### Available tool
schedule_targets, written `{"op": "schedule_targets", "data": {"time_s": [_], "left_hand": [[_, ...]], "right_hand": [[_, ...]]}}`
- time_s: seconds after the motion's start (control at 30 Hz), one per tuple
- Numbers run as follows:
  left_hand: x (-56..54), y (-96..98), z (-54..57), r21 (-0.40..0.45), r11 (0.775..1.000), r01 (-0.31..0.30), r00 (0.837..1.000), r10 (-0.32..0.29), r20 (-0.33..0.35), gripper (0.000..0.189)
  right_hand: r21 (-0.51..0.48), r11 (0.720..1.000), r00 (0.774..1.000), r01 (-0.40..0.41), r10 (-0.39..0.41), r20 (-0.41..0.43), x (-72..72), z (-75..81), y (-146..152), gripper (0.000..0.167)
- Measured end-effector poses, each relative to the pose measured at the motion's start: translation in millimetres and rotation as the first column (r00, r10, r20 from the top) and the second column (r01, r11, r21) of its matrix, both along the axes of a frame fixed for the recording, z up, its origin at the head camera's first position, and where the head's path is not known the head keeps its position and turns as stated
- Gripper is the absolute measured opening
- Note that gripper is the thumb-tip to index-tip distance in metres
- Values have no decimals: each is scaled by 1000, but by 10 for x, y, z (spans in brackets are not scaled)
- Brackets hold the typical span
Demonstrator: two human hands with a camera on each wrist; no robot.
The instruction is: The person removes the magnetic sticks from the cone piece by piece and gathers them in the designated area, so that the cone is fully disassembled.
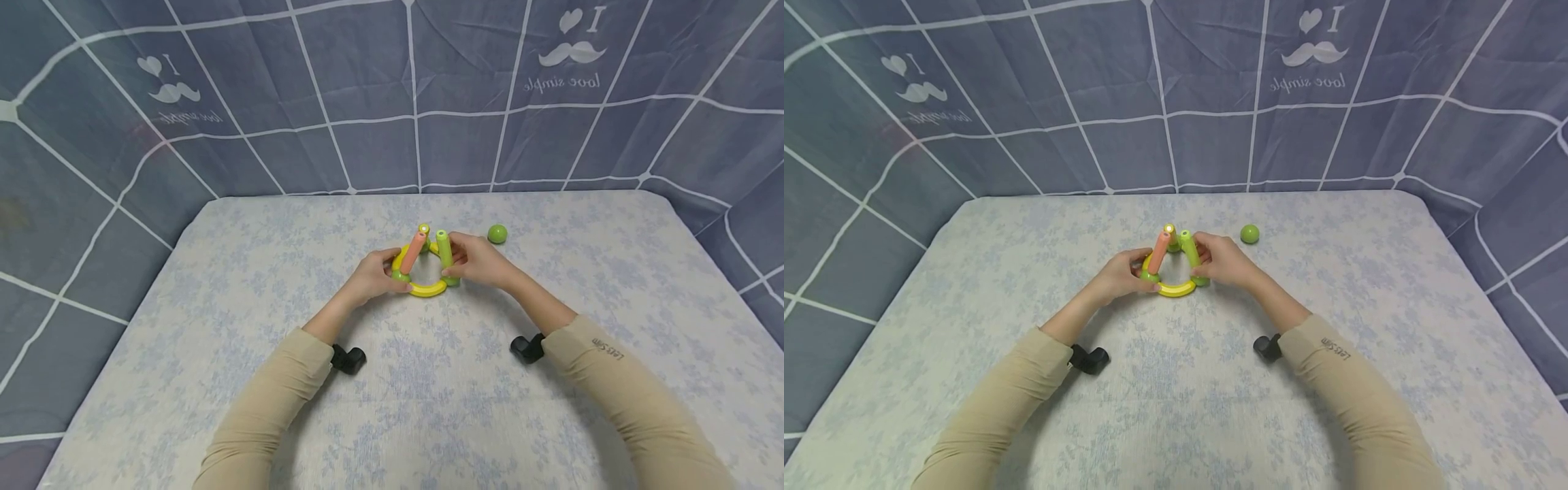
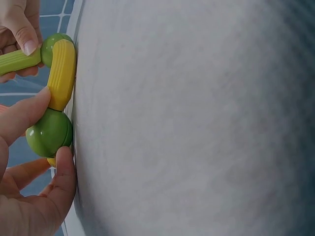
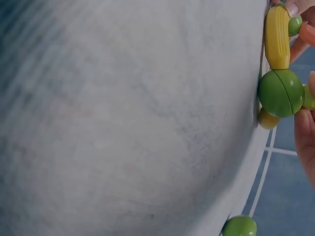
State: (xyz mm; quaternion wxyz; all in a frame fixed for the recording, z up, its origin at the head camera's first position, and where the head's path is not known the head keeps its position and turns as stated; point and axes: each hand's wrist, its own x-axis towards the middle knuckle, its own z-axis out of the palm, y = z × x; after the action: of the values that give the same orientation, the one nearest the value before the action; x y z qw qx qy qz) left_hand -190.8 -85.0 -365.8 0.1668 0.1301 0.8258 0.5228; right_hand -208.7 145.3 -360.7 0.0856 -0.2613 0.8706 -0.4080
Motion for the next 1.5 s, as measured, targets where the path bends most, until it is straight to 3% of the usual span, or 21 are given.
{"op": "schedule_targets", "data": {"time_s": [0.1,0.2,0.37,0.53,0.73,0.97,1.5], "left_hand": [[0,3,-8,-9,1000,-4,1000,4,5,76],[-64,-8,-143,-15,1000,-13,1000,13,-6,78],[-67,2,-144,-29,999,-21,1000,21,-8,78],[-64,12,-144,-33,999,-17,1000,17,-3,79],[-63,21,-145,-36,999,-14,1000,14,-3,78],[-55,21,-128,-56,998,-13,1000,13,-9,80],[-60,-5,-130,-76,997,-21,1000,20,-20,79]], "right_hand": [[10,1000,1000,-17,17,-23,1,-8,10,31],[26,999,999,-26,27,-40,4,-15,16,32],[24,999,997,-25,27,-75,-8,-40,25,30],[-36,999,1000,28,-27,11,-14,-48,41,32],[-77,988,984,131,-120,132,-30,-7,73,42],[-119,979,979,165,-148,139,-55,34,129,54],[-73,949,943,305,-291,159,-91,124,447,50]]}}
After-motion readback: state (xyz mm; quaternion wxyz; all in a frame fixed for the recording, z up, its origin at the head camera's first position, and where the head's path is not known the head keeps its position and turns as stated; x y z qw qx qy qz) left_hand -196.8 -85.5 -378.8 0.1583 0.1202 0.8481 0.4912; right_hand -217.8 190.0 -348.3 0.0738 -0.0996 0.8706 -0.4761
